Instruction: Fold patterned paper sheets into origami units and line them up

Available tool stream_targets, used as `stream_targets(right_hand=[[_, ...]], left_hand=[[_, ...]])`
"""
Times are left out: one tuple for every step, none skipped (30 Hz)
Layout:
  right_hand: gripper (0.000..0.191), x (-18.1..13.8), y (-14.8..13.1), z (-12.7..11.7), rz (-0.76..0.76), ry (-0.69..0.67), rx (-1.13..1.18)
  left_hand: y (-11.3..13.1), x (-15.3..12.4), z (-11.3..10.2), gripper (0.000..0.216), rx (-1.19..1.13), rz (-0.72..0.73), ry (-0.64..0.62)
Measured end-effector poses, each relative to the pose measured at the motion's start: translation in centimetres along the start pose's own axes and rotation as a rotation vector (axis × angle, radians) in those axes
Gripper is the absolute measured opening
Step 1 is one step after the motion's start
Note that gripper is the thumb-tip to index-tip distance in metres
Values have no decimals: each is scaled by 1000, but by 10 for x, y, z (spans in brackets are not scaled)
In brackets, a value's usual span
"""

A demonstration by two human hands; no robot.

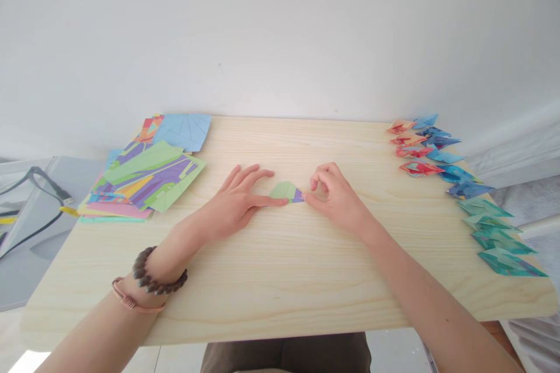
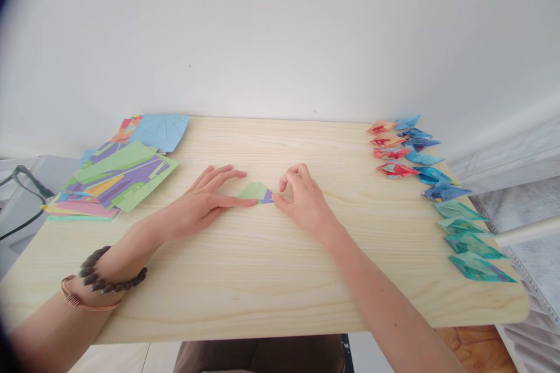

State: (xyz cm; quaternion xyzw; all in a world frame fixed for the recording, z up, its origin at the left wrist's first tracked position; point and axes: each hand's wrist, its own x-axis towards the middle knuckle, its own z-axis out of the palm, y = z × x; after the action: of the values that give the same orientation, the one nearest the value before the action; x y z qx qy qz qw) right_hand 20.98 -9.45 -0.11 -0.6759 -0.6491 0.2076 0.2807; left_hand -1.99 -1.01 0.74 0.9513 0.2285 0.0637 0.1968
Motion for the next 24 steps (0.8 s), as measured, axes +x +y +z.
stream_targets(right_hand=[[9, 0, 2, -1, -7, -9, 16], [9, 1, 2, -1, -14, -16, 27], [8, 1, 2, -1, -18, -15, 32], [9, 1, 0, 0, -17, -7, 33], [10, 1, -2, 1, -14, 7, 28], [11, 0, -4, 3, -11, 28, 17], [13, 0, -6, 5, -8, 45, 2], [14, -1, -9, 7, -9, 59, -19], [15, -1, -10, 9, -10, 67, -43], [15, -2, -12, 10, -12, 70, -63], [15, -2, -12, 11, -15, 67, -79], [15, -2, -12, 10, -17, 59, -86], [14, -2, -12, 10, -17, 46, -86], [13, -2, -12, 8, -14, 33, -81], [13, -1, -12, 7, -10, 16, -72], [12, -1, -12, 5, -4, -1, -62], [12, 0, -12, 3, 3, -15, -53], [12, 0, -12, 2, 10, -26, -44], [12, 0, -12, 1, 14, -32, -38], [12, 0, -13, 1, 14, -34, -35], [12, 1, -13, 0, 11, -33, -35], [12, 1, -13, 0, 6, -27, -36], [12, 1, -13, 1, 0, -22, -39], [11, 0, -12, 1, -5, -19, -42]], left_hand=[[0, 0, 0, 49, -4, -1, 2], [-1, 0, 1, 50, -9, -1, 5], [-1, 0, 1, 50, -12, 0, 7], [-1, 0, 1, 50, -12, 1, 5], [-1, 0, 1, 51, -6, 2, 0], [-1, 0, 1, 51, 6, 3, -6], [-1, 0, 0, 52, 21, 3, -13], [0, 0, 0, 52, 36, 2, -20], [0, 0, 0, 52, 45, 0, -24], [0, 0, -1, 52, 47, 0, -23], [0, 0, -1, 52, 42, 1, -18], [0, 0, -1, 52, 32, 3, -12], [0, 0, -1, 52, 24, 6, -8], [0, -1, -1, 52, 20, 12, -4], [0, -1, -1, 52, 24, 20, -1], [1, -1, -1, 53, 37, 29, 0], [1, -1, -1, 54, 54, 40, 1], [2, -1, -1, 54, 70, 56, 0], [3, -1, -1, 54, 83, 77, -1], [5, 0, -1, 54, 91, 99, -4], [6, 1, -1, 54, 97, 120, -10], [7, 2, -1, 54, 101, 140, -15], [8, 3, -1, 55, 107, 156, -17], [9, 4, -2, 57, 114, 169, -18]])
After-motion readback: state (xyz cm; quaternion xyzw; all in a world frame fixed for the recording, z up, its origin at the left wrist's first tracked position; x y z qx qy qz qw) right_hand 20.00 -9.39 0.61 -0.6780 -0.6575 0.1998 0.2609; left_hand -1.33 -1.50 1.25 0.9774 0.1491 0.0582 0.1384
